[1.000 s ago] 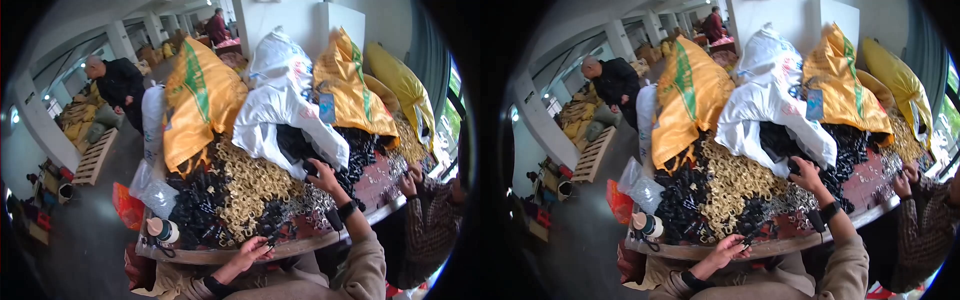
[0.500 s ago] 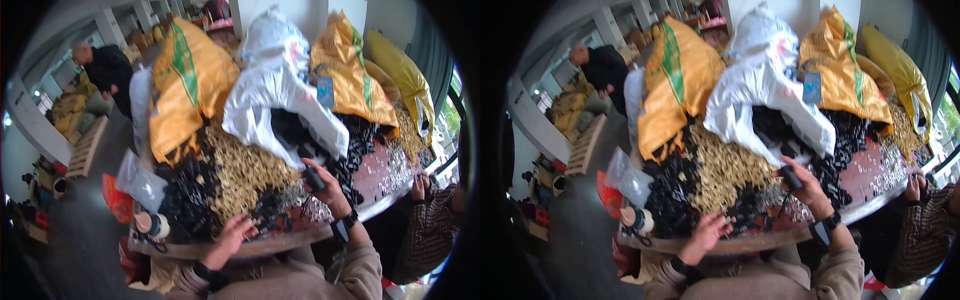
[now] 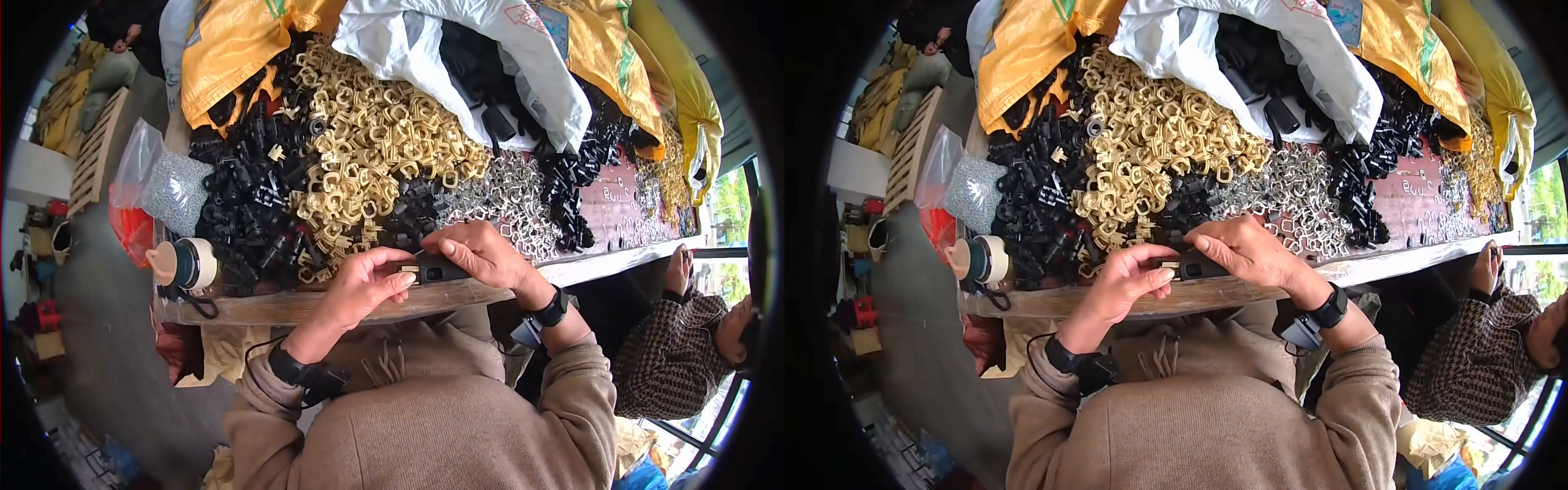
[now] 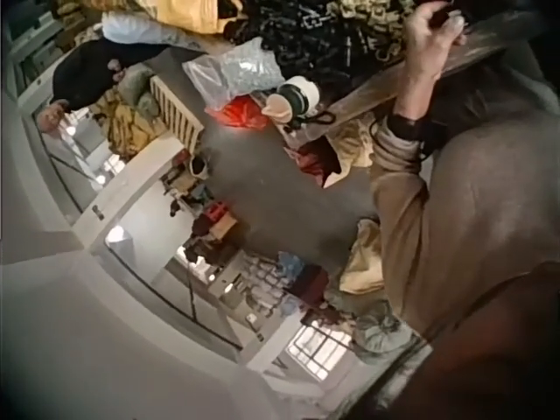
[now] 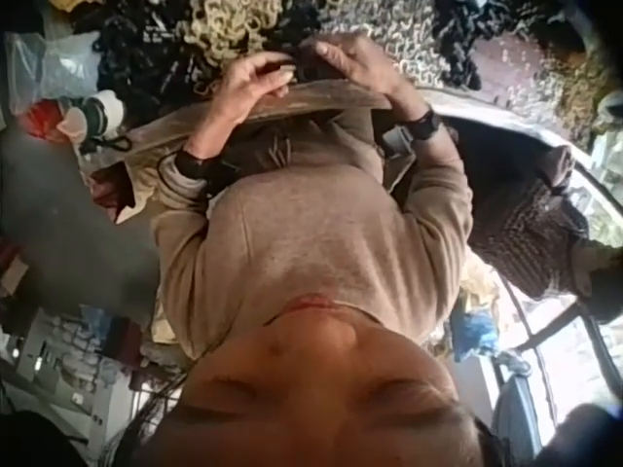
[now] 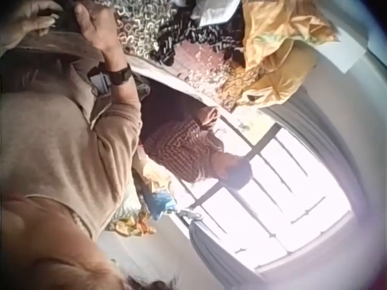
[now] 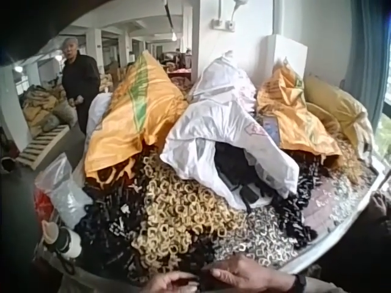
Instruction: The person assembles components by hand, picking up a black plastic part and a tan plastic clip from the table. They press the clip onto the part, then pick up and attach a metal ring before setting the completed assembly back onto the work surface.
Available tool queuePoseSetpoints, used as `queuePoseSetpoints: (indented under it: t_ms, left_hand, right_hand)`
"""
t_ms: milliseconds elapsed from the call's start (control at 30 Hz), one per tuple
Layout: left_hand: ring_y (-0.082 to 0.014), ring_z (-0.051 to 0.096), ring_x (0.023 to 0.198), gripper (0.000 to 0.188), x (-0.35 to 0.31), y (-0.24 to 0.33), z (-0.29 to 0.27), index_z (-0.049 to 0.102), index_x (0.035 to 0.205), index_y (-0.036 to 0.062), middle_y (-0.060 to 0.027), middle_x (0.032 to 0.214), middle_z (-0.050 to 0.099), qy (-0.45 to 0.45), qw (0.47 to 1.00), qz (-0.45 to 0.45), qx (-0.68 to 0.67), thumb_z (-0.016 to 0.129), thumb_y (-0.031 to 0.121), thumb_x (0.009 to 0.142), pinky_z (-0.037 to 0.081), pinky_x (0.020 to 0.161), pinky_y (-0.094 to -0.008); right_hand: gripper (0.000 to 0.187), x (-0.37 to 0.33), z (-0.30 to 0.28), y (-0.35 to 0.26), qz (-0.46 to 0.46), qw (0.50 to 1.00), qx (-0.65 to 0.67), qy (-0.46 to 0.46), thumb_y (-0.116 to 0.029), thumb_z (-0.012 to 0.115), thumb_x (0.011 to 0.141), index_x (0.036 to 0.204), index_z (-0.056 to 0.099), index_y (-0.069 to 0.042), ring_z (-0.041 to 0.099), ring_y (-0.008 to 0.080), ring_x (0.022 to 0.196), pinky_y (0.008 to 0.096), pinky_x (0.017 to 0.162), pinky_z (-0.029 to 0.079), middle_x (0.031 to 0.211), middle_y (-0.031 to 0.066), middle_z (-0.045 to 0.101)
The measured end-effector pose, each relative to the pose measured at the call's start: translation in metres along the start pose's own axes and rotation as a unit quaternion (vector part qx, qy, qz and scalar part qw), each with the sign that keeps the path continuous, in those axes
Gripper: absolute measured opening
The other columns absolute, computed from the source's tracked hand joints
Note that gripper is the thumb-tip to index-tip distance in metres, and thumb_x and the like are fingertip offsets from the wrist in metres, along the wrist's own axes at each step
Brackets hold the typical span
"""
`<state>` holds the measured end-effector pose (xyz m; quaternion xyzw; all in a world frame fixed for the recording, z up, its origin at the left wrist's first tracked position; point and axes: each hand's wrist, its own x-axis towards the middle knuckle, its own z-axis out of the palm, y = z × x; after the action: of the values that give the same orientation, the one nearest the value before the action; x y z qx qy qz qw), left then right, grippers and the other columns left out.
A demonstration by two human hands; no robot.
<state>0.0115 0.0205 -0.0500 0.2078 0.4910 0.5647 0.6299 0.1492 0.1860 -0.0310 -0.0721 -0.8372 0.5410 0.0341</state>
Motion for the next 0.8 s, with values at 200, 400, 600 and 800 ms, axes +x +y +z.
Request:
queuePoseSetpoints:
  t_ms: [200, 400, 600, 800]
  left_hand:
    - [-0.0092, 0.055, 0.062, 0.031, 0.006, -0.007, -0.007, 0.052, 0.102, -0.0042, -0.0052, 0.074, 0.058, 0.025, 0.999, 0.019, 0.004, 0.061, 0.01, 0.077, 0.045, 0.058, -0.0205]
    - [-0.0108, 0.057, 0.063, 0.028, 0.011, -0.009, -0.008, 0.054, 0.101, -0.0045, -0.0061, 0.076, 0.058, 0.018, 1.0, 0.0, 0.003, 0.06, 0.01, 0.078, 0.046, 0.058, -0.0207]
    - [-0.0113, 0.058, 0.063, 0.029, 0.005, -0.008, 0.004, 0.054, 0.101, -0.0047, -0.0062, 0.077, 0.059, 0.016, 1.0, -0.026, -0.005, 0.059, 0.011, 0.078, 0.046, 0.058, -0.0203]
    - [-0.0109, 0.057, 0.062, 0.031, 0.005, -0.003, 0.009, 0.053, 0.102, -0.0056, -0.0061, 0.079, 0.059, 0.025, 0.999, -0.041, 0.0, 0.061, 0.013, 0.078, 0.046, 0.057, -0.02]
  right_hand:
    - [0.043, 0.004, 0.015, 0.005, 0.018, 0.997, 0.06, 0.05, -0.033, 0.035, 0.09, 0.097, 0.056, 0.004, 0.056, 0.0232, 0.068, 0.0295, 0.063, 0.043, 0.075, 0.013, 0.058]
    - [0.038, 0.0, 0.022, 0.001, 0.027, 0.995, -0.016, 0.095, -0.029, 0.033, 0.091, 0.098, 0.054, 0.002, 0.055, 0.0201, 0.065, 0.029, 0.061, 0.042, 0.069, 0.0114, 0.056]
    - [0.037, -0.013, 0.04, 0.007, 0.041, 0.984, 0.079, 0.154, -0.028, 0.032, 0.091, 0.098, 0.053, 0.001, 0.053, 0.0179, 0.065, 0.0285, 0.061, 0.041, 0.067, 0.0089, 0.053]
    - [0.04, -0.021, 0.041, 0.004, 0.047, 0.978, 0.106, 0.171, -0.031, 0.029, 0.091, 0.1, 0.052, 0.002, 0.052, 0.0193, 0.07, 0.029, 0.066, 0.041, 0.072, 0.0086, 0.052]
